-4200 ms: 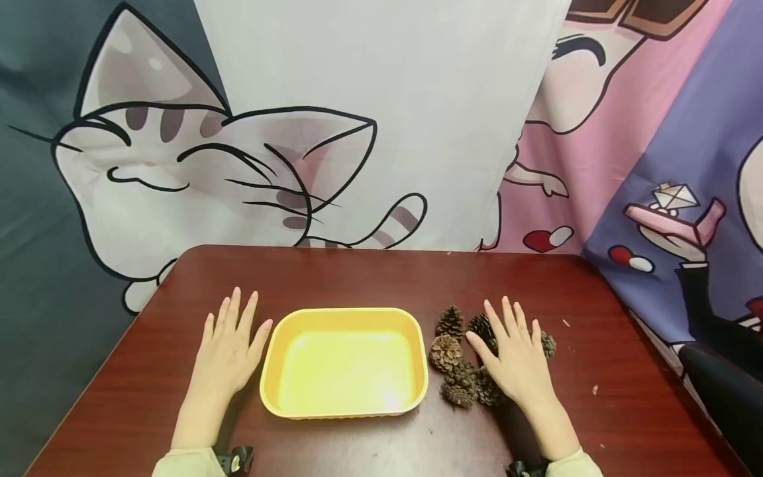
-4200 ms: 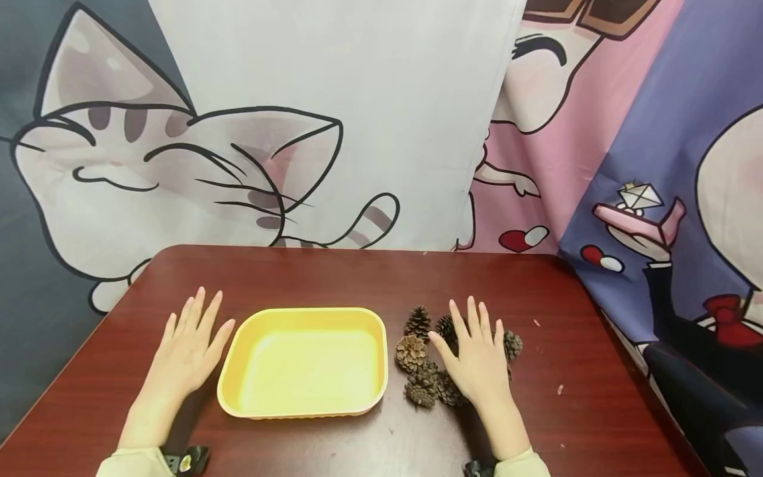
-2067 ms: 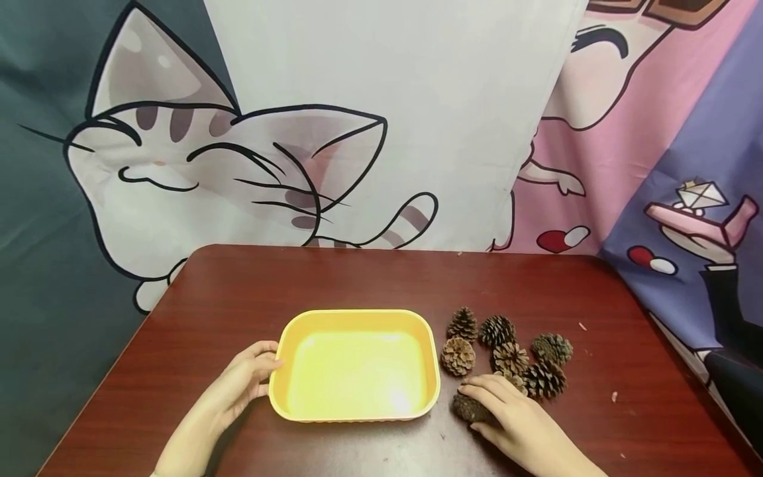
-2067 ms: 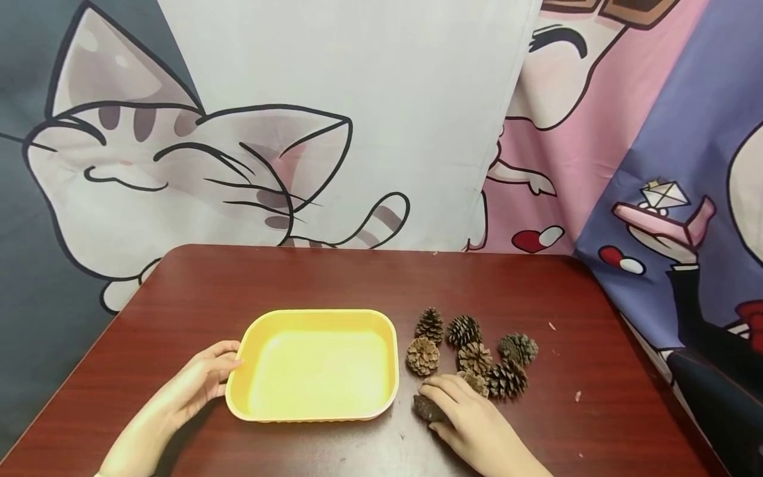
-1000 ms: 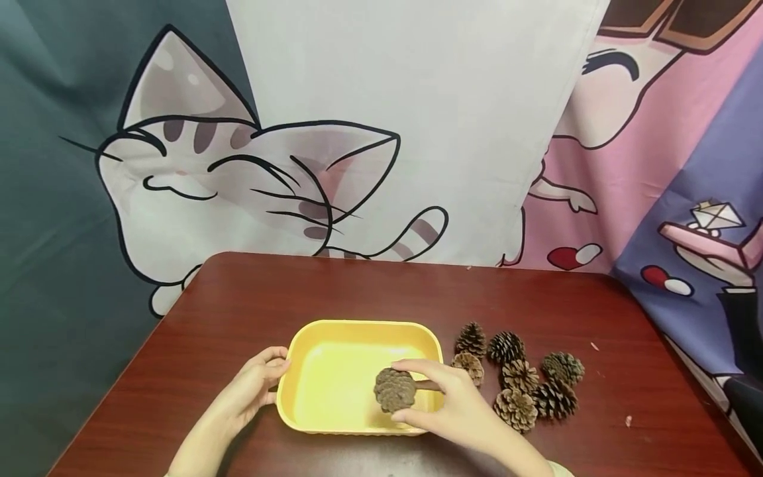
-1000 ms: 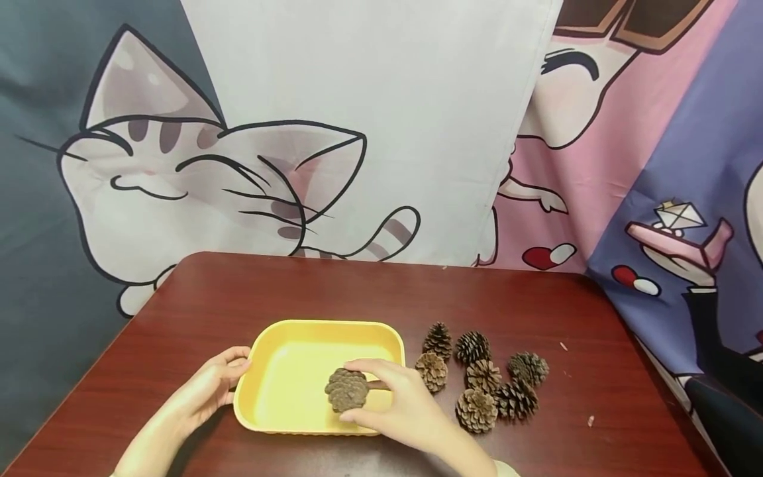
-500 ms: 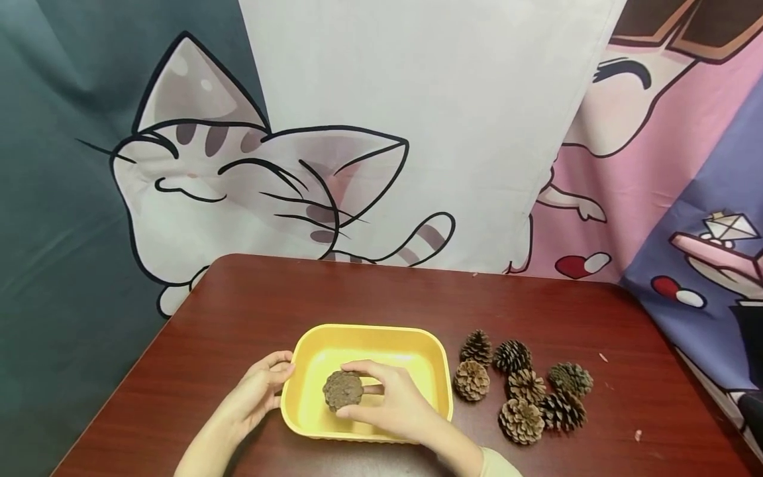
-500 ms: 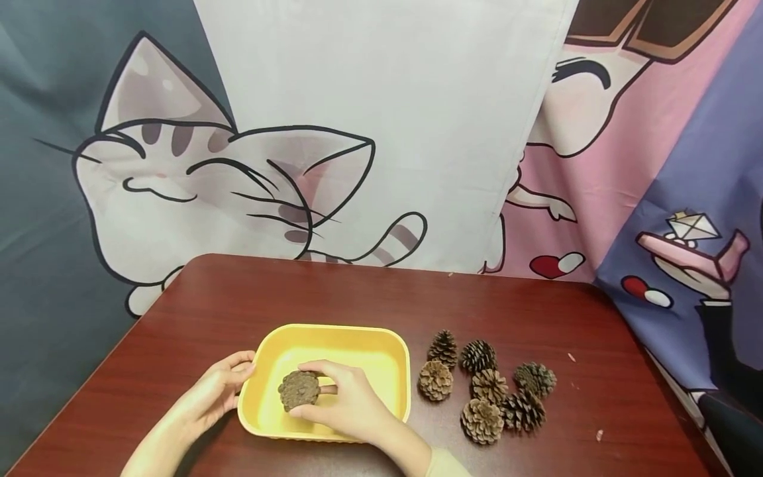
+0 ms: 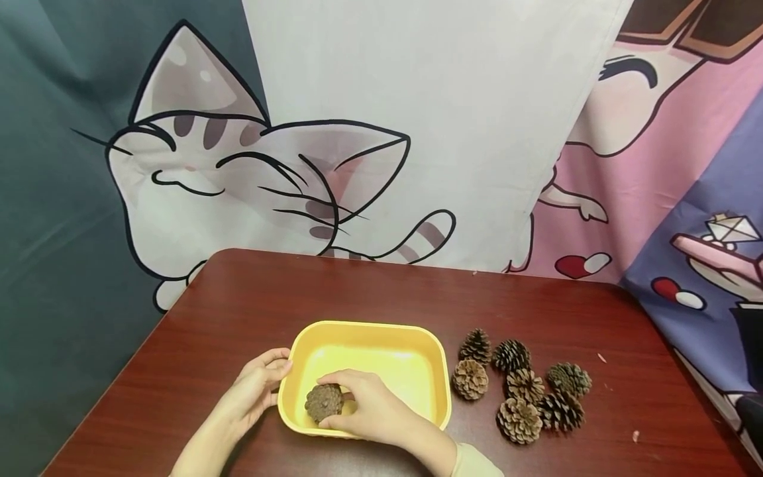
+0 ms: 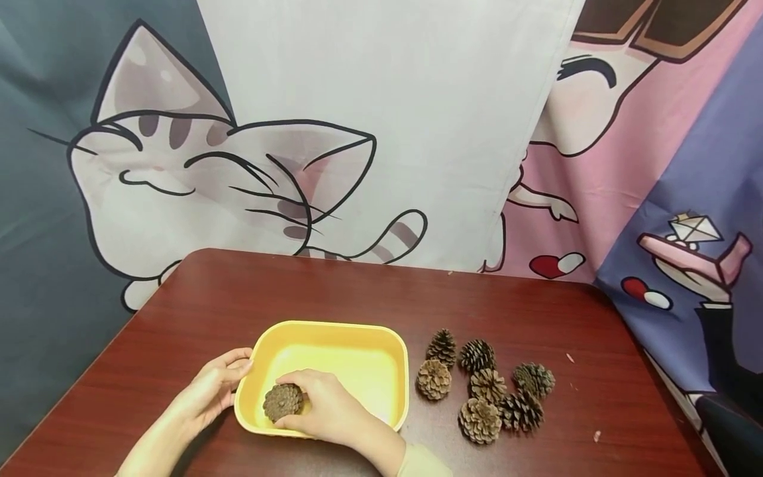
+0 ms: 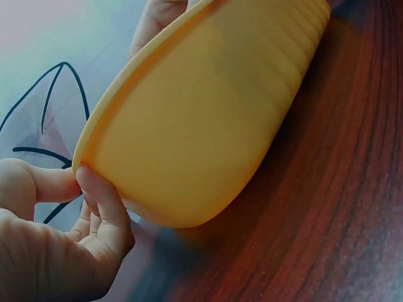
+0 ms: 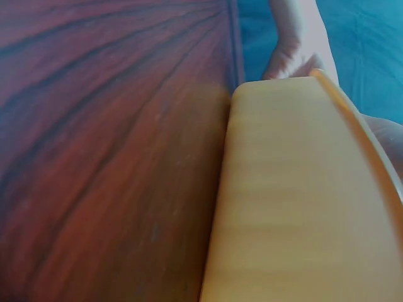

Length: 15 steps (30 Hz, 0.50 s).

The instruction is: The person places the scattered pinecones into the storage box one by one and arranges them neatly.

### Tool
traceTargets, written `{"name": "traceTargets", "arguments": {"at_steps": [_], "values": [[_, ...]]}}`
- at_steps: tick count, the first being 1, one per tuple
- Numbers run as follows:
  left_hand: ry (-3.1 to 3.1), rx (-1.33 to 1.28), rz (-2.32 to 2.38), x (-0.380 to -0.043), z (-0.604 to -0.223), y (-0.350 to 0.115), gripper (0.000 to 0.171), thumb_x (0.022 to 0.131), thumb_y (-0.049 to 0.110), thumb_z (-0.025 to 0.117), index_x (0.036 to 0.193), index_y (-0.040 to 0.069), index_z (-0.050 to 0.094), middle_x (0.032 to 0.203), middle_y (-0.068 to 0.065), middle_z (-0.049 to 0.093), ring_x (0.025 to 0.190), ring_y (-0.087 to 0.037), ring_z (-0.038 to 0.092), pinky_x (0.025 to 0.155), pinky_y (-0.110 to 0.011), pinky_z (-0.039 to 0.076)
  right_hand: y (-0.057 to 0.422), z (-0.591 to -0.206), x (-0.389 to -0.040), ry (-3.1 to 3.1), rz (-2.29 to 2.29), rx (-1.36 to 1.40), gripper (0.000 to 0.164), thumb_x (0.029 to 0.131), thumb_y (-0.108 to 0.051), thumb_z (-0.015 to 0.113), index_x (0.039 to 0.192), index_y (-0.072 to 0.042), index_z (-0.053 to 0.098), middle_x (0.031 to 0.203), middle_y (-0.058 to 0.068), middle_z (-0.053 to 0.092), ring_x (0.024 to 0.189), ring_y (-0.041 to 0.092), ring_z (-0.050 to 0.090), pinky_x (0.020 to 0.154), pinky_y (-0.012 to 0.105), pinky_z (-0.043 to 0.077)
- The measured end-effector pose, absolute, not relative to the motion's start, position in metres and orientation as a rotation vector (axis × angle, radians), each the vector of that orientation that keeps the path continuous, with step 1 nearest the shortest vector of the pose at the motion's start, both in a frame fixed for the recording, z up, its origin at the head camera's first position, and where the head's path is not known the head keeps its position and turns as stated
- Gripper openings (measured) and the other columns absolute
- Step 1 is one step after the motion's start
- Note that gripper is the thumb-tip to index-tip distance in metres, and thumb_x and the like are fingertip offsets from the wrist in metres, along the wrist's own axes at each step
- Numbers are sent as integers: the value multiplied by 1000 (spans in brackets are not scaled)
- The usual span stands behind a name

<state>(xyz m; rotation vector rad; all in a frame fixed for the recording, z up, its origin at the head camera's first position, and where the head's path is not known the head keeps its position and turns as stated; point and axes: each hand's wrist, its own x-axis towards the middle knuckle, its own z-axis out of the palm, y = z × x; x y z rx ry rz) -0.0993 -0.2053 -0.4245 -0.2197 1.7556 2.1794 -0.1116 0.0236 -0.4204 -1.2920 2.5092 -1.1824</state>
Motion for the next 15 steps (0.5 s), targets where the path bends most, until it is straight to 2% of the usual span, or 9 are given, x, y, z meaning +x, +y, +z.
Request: {"name": "traceTargets", "arguments": {"at_steps": [3, 9, 15], "values": [[1758, -216, 2187, -99, -425, -206, 26, 94, 13, 52, 114, 4, 37, 91, 2, 59, 87, -12, 59, 69, -30, 53, 23, -421, -112, 2480, -1160, -1329, 48, 78, -25, 76, 121, -10, 58, 117, -1, 63, 107, 5, 57, 85, 13, 45], [1744, -203, 2199, -98, -426, -207, 23, 94, 14, 52, 112, 6, 39, 92, 1, 59, 88, -13, 58, 71, -31, 52, 24, -422, -113, 2445, -1124, -1352, 47, 82, -30, 71, 123, -12, 57, 121, -3, 61, 112, 6, 55, 90, 19, 45], [1743, -204, 2201, -98, -427, -206, 22, 95, 14, 51, 112, 6, 39, 91, 2, 59, 87, -12, 58, 70, -31, 51, 26, -422, -113, 2433, -1112, -1352, 52, 85, -31, 68, 130, -8, 52, 126, 1, 58, 115, 8, 53, 92, 21, 44]]}}
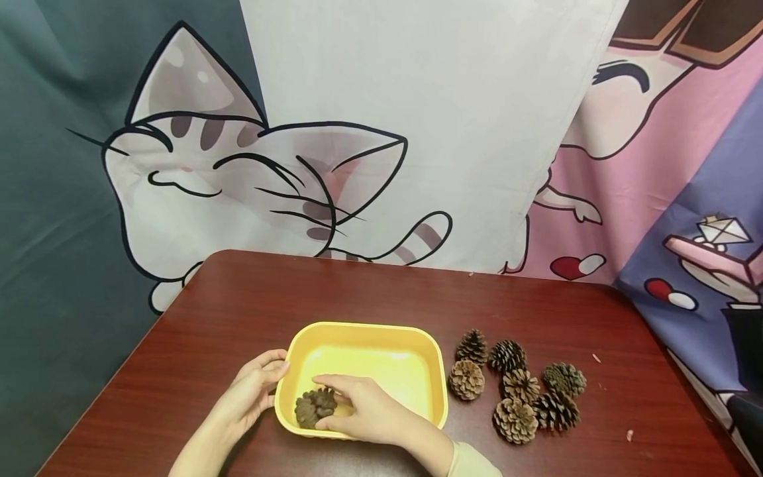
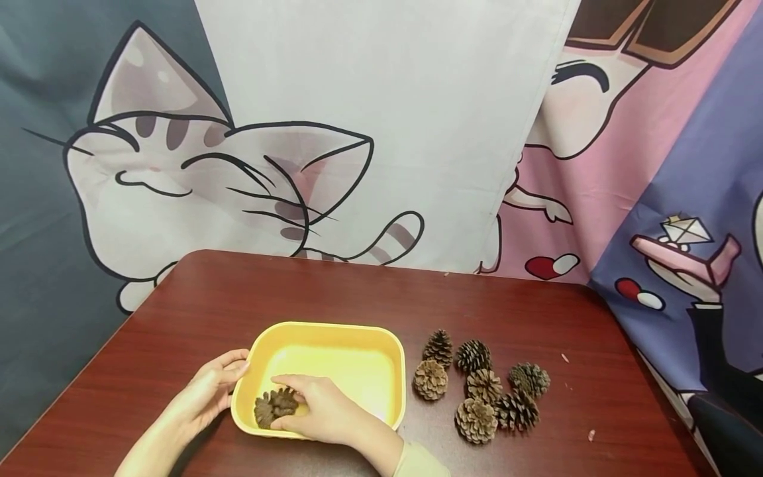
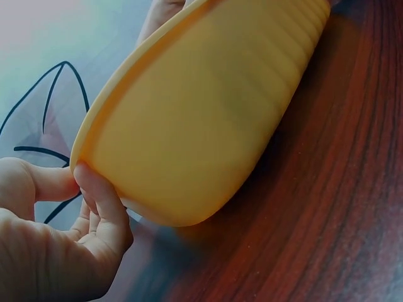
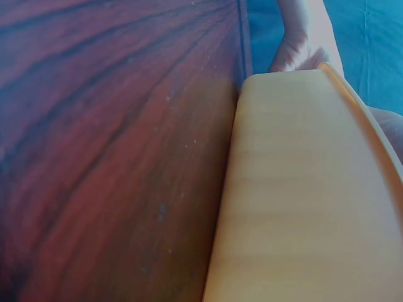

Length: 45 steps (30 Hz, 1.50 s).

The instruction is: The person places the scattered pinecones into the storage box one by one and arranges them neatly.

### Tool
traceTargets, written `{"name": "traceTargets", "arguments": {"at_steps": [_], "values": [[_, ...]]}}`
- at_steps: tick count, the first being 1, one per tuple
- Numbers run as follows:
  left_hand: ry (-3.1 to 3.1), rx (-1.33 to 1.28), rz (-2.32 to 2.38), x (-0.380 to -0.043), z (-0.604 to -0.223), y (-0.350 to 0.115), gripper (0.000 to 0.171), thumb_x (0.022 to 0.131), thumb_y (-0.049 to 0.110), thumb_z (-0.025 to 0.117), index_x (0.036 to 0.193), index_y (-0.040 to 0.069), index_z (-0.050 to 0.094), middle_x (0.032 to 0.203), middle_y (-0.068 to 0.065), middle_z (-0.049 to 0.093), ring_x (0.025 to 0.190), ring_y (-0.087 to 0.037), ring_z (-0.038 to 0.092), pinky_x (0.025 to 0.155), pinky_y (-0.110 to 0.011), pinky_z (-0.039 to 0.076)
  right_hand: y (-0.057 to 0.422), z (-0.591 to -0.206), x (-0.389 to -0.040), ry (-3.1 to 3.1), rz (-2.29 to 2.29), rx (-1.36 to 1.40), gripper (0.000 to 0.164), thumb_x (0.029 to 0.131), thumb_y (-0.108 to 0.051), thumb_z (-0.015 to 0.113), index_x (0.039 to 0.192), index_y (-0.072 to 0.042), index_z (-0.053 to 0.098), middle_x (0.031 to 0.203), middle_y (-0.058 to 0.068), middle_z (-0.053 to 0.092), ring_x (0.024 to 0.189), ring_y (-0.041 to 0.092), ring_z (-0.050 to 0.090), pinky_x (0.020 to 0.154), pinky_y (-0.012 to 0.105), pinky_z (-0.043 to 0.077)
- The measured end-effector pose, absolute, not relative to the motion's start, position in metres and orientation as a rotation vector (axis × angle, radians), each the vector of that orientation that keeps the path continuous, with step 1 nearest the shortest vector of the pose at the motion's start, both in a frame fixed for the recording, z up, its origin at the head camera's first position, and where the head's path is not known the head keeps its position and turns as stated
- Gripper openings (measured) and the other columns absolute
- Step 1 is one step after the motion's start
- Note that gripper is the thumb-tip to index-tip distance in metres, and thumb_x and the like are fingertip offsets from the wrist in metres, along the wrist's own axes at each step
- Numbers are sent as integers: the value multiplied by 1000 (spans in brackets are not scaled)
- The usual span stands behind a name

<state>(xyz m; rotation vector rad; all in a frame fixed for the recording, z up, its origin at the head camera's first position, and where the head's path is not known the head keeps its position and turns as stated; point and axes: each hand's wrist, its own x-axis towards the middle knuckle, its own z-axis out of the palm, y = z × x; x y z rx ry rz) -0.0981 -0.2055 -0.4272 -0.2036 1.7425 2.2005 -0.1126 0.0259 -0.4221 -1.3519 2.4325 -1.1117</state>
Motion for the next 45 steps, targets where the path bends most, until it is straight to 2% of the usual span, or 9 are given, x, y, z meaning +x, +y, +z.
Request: {"name": "traceTargets", "arguments": {"at_steps": [4, 7, 9, 11, 14, 29, 36, 40, 45], "values": [[1733, -219, 2205, -97, -427, -205, 22, 95, 13, 51, 112, 6, 39, 90, 3, 59, 87, -12, 58, 71, -31, 51, 26, -422, -112, 2433, -1097, -1363, 48, 86, -31, 67, 127, -10, 55, 124, -1, 60, 112, 5, 54, 92, 19, 44], [1733, -225, 2209, -97, -427, -204, 23, 95, 13, 51, 112, 6, 39, 90, 3, 58, 86, -11, 58, 71, -31, 51, 26, -422, -112, 2433, -1097, -1363, 45, 86, -30, 67, 125, -11, 56, 121, -2, 61, 93, 1, 56, 87, 17, 44], [1735, -226, 2208, -97, -427, -204, 23, 95, 13, 51, 113, 6, 38, 90, 3, 58, 86, -11, 58, 72, -31, 51, 27, -422, -112, 2432, -1096, -1356, 44, 87, -30, 67, 125, -12, 56, 122, -2, 61, 92, 1, 56, 87, 17, 45], [1741, -229, 2204, -97, -426, -204, 23, 94, 13, 51, 112, 5, 39, 89, 3, 59, 86, -12, 58, 72, -32, 51, 27, -422, -112, 2434, -1088, -1351, 44, 87, -30, 66, 125, -12, 56, 123, -1, 60, 96, 2, 57, 89, 19, 45], [1750, -235, 2204, -98, -426, -204, 23, 94, 13, 51, 112, 5, 39, 89, 3, 59, 86, -13, 58, 71, -32, 51, 28, -421, -113, 2459, -1078, -1356, 43, 87, -30, 67, 124, -12, 57, 123, -1, 61, 113, 7, 54, 93, 22, 44], [1810, -273, 2152, -99, -421, -204, 25, 94, 15, 52, 113, 5, 40, 87, 3, 58, 83, -14, 58, 71, -34, 50, 40, -421, -114, 2436, -1203, -1276, 40, 85, -30, 68, 121, -15, 59, 120, -6, 61, 113, 7, 54, 95, 25, 43], [1855, -335, 2137, -99, -422, -201, 27, 93, 15, 54, 114, 5, 41, 85, 4, 59, 79, -12, 59, 68, -32, 51, 67, -414, -108, 2490, -1189, -1213, 42, 85, -31, 68, 123, -16, 58, 127, -1, 58, 121, 14, 50, 103, 34, 37], [1851, -311, 2134, -97, -421, -202, 26, 93, 14, 54, 113, 5, 41, 88, 3, 60, 79, -13, 59, 67, -31, 51, 84, -410, -103, 2517, -1233, -1150, 42, 84, -28, 69, 123, -18, 58, 130, 2, 56, 123, 17, 48, 103, 40, 37], [1838, -279, 2138, -97, -420, -203, 26, 93, 14, 54, 114, 6, 41, 88, 3, 59, 80, -13, 60, 68, -31, 52, 105, -405, -102, 2595, -1234, -1218, 42, 87, -31, 65, 126, -22, 55, 135, 2, 50, 125, 19, 46, 100, 43, 39]]}}
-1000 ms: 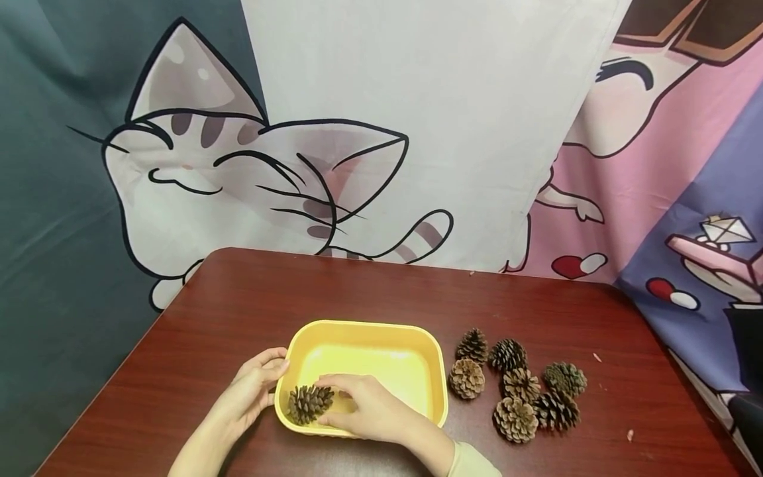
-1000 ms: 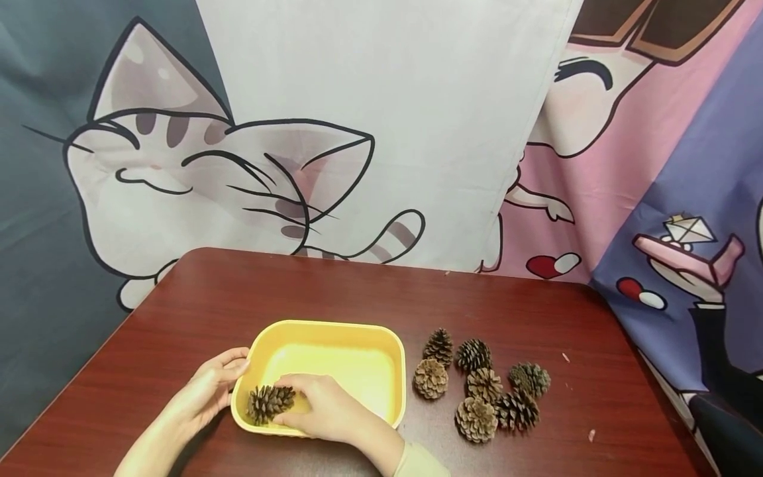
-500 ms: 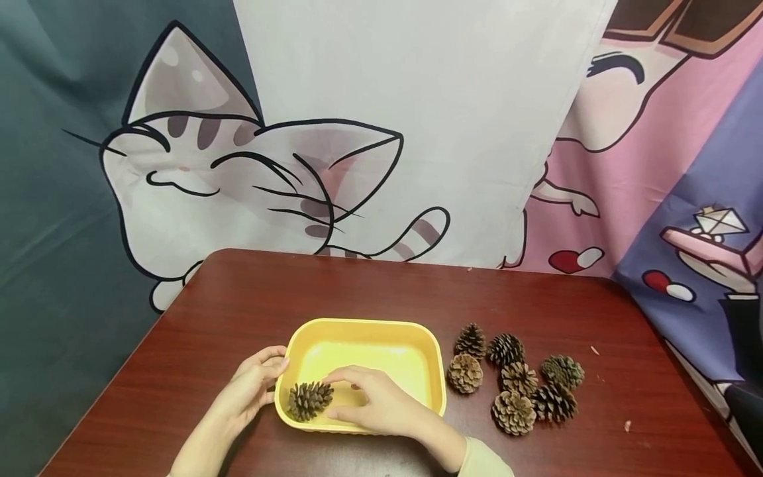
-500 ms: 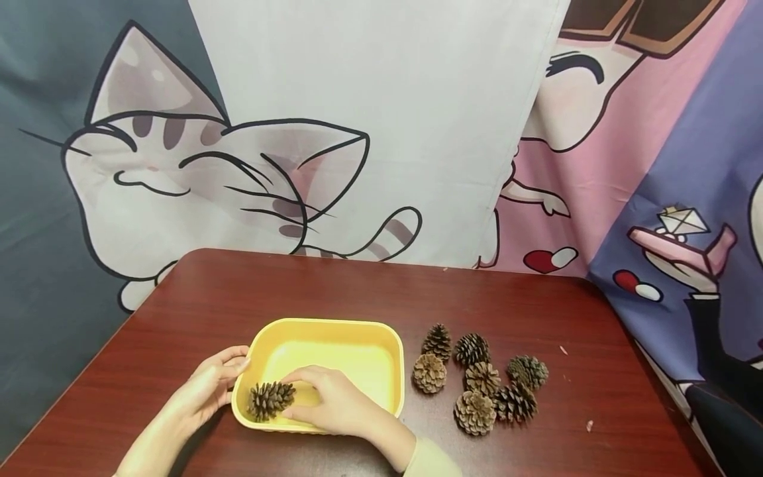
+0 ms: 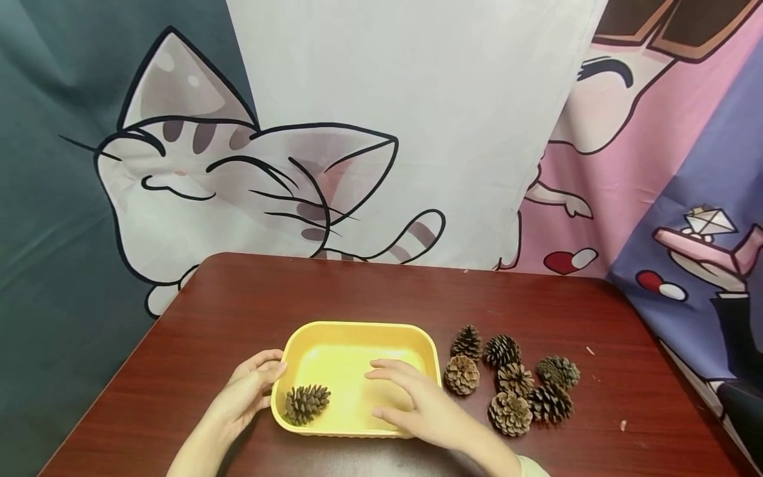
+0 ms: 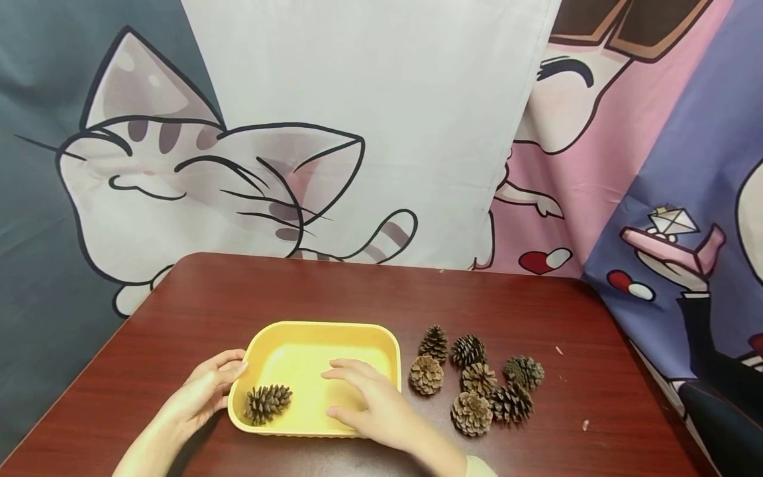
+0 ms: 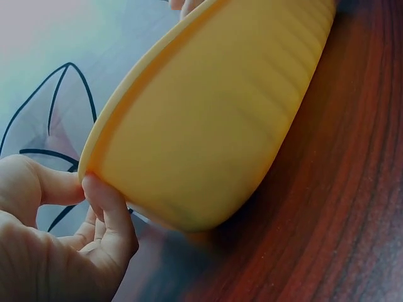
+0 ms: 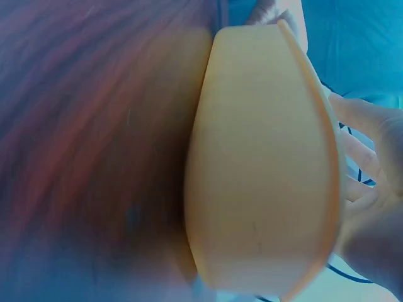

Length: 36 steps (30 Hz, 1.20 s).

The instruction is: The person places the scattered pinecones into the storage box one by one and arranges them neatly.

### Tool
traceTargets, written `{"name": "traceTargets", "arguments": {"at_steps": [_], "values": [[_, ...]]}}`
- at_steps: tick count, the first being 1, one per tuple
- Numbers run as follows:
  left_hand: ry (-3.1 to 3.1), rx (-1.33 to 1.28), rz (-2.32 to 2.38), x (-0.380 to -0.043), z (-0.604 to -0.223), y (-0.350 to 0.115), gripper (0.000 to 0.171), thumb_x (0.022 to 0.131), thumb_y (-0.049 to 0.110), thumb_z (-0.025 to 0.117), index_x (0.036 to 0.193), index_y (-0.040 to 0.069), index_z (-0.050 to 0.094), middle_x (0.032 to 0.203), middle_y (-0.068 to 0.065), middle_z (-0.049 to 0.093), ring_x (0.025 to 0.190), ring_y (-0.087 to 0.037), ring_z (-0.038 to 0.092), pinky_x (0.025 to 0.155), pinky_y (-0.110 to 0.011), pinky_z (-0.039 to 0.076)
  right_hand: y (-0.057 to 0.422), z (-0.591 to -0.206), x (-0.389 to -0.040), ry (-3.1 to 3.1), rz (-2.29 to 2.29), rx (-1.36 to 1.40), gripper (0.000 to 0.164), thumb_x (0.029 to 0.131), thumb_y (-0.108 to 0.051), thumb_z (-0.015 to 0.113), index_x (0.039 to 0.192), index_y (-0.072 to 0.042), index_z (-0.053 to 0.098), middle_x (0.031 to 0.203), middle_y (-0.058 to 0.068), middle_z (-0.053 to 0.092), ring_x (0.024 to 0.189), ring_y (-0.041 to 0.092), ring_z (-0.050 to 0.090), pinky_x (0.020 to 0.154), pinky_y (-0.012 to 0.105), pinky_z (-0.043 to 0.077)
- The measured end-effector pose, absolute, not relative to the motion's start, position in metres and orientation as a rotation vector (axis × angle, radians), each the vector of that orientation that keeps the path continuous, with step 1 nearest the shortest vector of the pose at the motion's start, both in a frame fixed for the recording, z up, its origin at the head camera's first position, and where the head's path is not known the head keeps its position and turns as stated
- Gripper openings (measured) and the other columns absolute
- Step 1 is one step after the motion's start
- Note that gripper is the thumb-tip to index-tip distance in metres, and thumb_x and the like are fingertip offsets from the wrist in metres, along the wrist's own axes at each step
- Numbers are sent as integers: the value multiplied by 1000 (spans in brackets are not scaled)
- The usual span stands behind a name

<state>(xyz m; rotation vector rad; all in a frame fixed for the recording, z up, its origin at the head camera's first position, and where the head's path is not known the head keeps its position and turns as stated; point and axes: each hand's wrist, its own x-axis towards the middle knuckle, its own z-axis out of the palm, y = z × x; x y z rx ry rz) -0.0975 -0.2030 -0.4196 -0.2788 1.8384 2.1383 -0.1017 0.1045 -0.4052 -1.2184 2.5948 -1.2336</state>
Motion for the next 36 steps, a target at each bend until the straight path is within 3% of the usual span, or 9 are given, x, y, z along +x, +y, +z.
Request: {"name": "traceTargets", "arguments": {"at_steps": [5, 15, 22, 36], "values": [[1832, -284, 2145, -97, -421, -203, 25, 93, 15, 55, 113, 6, 42, 88, 3, 59, 80, -13, 60, 68, -31, 52, 126, -402, -107, 2700, -1159, -1266, 45, 86, -30, 67, 128, -21, 53, 134, 3, 51, 124, 21, 47, 98, 45, 41], [1785, -303, 2165, -96, -427, -203, 22, 93, 13, 54, 111, 9, 41, 83, 6, 60, 81, -11, 60, 68, -31, 52, 172, -407, -123, 2857, -1149, -1083, 58, 72, -16, 81, 125, -16, 57, 133, 4, 53, 121, 22, 51, 93, 46, 45], [1786, -270, 2160, -99, -425, -204, 22, 93, 12, 53, 111, 9, 40, 84, 6, 60, 79, -11, 60, 66, -30, 52, 195, -411, -125, 2951, -1105, -944, 55, 75, -26, 78, 125, -21, 56, 134, -3, 50, 123, 20, 48, 92, 46, 45], [1805, -268, 2133, -101, -421, -204, 30, 94, 14, 53, 118, 4, 37, 91, 2, 59, 84, -13, 60, 69, -33, 52, 209, -427, -123, 3048, -965, -1004, 58, 71, -18, 81, 123, -16, 57, 129, 4, 56, 118, 23, 52, 88, 47, 47]]}}
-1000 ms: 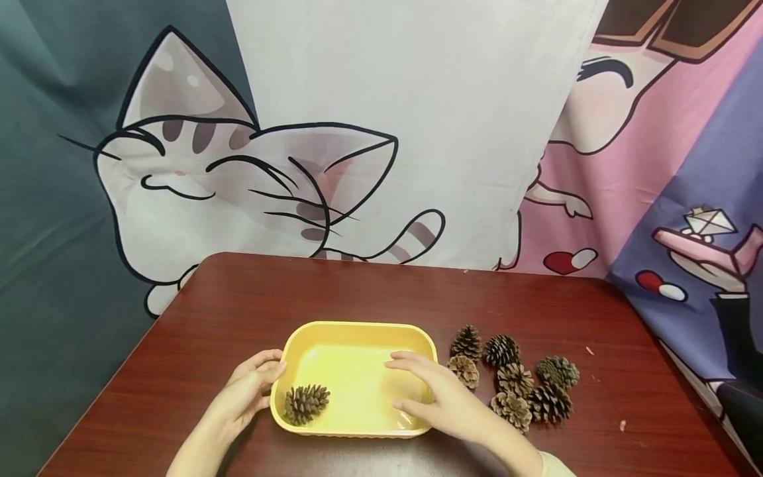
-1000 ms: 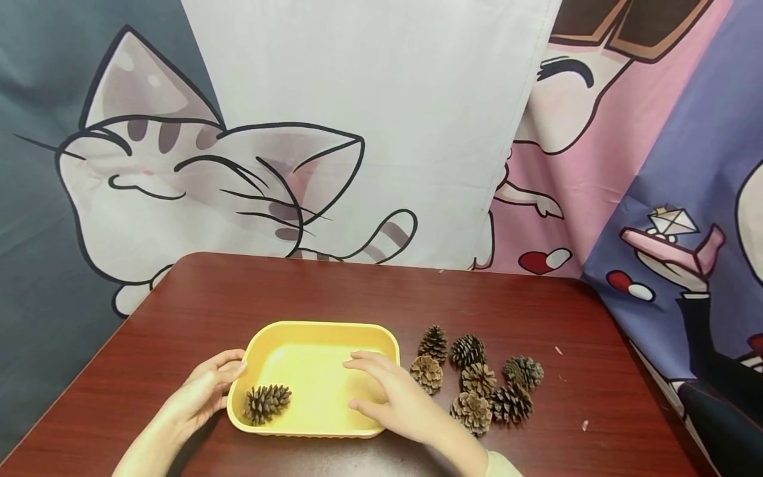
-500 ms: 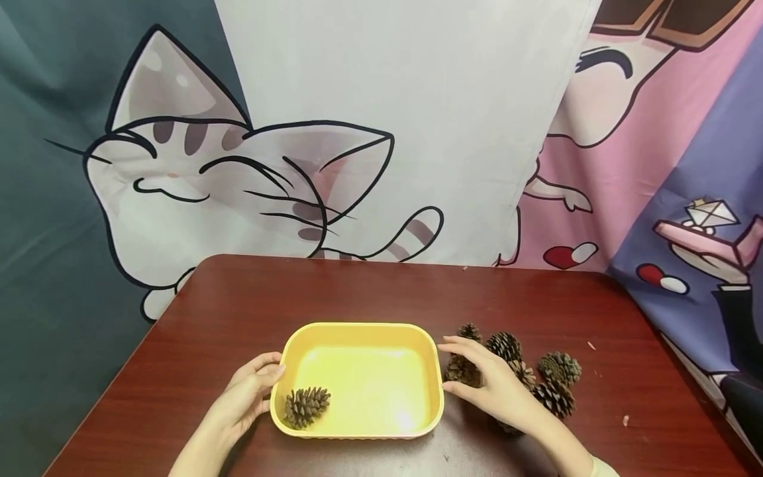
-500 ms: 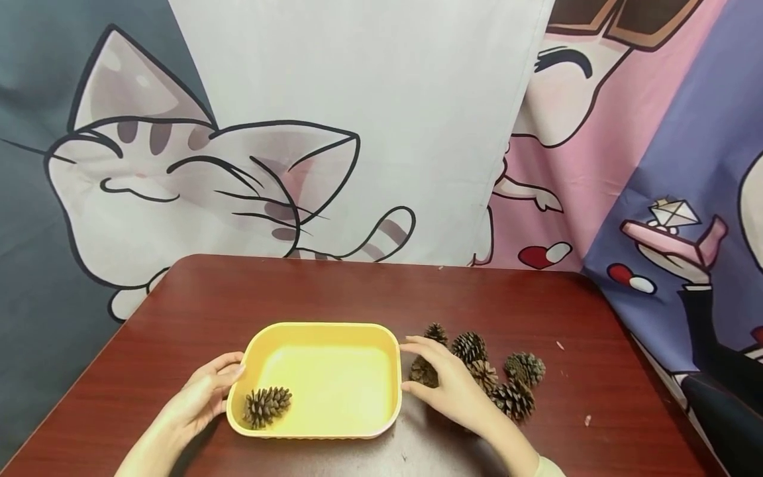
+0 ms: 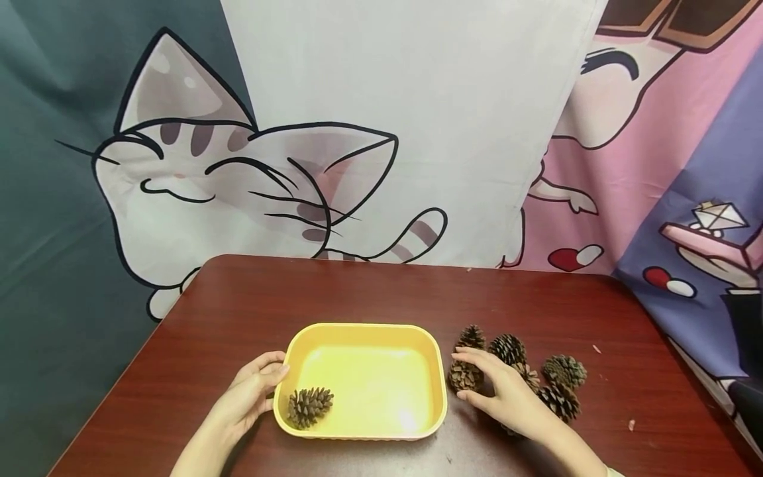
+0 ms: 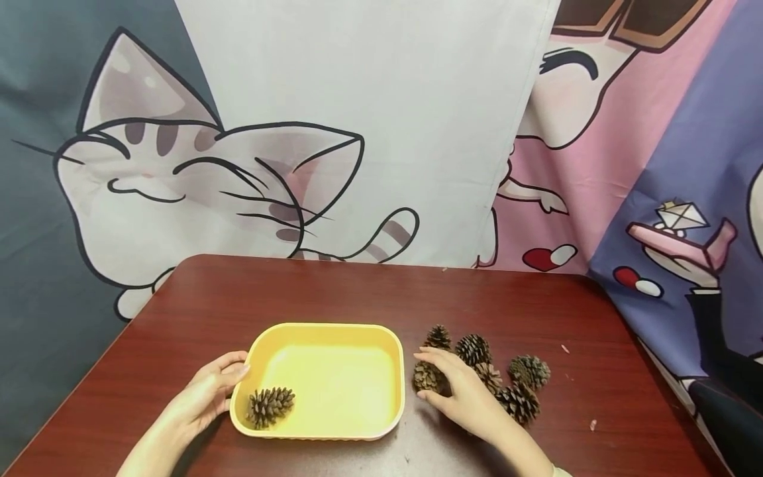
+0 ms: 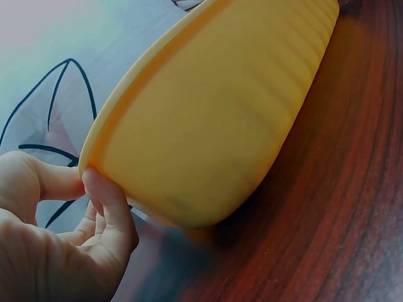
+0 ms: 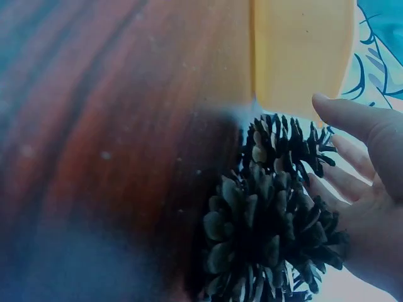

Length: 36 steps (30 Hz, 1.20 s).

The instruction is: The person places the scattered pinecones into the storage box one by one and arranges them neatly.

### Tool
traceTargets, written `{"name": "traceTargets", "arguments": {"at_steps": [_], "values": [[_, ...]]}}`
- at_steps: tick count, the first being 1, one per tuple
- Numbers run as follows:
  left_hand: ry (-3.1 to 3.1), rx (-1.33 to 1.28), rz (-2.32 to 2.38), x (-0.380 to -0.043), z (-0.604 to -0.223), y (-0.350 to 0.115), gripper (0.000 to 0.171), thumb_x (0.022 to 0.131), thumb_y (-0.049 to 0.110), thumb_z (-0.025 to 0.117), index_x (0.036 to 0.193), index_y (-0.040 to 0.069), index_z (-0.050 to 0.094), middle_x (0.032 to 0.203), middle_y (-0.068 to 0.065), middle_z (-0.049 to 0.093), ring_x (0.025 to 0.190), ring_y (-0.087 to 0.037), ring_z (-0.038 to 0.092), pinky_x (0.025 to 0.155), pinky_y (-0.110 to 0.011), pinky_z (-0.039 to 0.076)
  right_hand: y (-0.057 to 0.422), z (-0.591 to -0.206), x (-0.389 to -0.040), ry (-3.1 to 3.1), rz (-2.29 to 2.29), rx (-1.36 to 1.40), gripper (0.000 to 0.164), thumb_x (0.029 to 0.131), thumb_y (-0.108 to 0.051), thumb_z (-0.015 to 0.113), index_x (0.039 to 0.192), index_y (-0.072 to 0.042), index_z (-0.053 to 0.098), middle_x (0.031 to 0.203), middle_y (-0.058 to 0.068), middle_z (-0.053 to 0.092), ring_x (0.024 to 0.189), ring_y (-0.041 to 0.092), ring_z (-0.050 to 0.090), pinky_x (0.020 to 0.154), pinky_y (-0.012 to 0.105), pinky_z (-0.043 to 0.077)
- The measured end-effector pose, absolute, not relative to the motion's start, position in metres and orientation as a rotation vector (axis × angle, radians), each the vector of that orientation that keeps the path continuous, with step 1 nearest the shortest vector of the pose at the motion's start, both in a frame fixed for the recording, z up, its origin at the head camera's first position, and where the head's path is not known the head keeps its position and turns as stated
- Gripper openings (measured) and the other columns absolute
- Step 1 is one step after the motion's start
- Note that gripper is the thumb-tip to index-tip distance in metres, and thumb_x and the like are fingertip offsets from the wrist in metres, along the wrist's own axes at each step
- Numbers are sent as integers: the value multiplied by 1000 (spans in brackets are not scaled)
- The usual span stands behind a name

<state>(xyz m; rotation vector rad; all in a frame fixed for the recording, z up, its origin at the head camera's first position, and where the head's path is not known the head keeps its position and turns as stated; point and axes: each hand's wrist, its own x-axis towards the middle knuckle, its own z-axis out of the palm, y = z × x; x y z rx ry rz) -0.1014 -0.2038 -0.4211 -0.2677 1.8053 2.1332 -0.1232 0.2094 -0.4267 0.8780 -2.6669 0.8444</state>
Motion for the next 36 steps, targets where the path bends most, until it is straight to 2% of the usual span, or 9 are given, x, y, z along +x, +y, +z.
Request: {"name": "traceTargets", "arguments": {"at_steps": [11, 20, 32, 36], "values": [[1771, -244, 2162, -98, -422, -206, 23, 94, 12, 52, 113, 8, 40, 89, 4, 60, 82, -12, 60, 69, -31, 52, 206, -432, -127, -2522, 661, 1017, 52, 66, -10, 83, 113, -10, 62, 116, 6, 61, 107, 23, 56, 83, 44, 50], [1759, -233, 2168, -98, -423, -206, 24, 94, 11, 52, 113, 8, 39, 89, 3, 59, 82, -12, 60, 68, -29, 52, 207, -432, -126, -2546, 644, 984, 50, 65, -10, 83, 110, -13, 61, 117, 5, 60, 109, 23, 55, 85, 43, 49], [1758, -219, 2167, -99, -423, -205, 22, 93, 11, 52, 111, 8, 40, 89, 3, 59, 82, -11, 60, 66, -30, 52, 211, -420, -120, -2563, 767, 910, 49, 65, -15, 84, 109, -16, 62, 113, 0, 63, 105, 15, 58, 80, 34, 51], [1754, -229, 2170, -99, -423, -205, 23, 93, 11, 52, 112, 8, 40, 89, 4, 58, 82, -11, 60, 67, -30, 52, 212, -411, -118, -2544, 788, 889, 51, 65, -14, 84, 111, -18, 62, 113, -3, 63, 103, 12, 58, 81, 21, 49]]}}
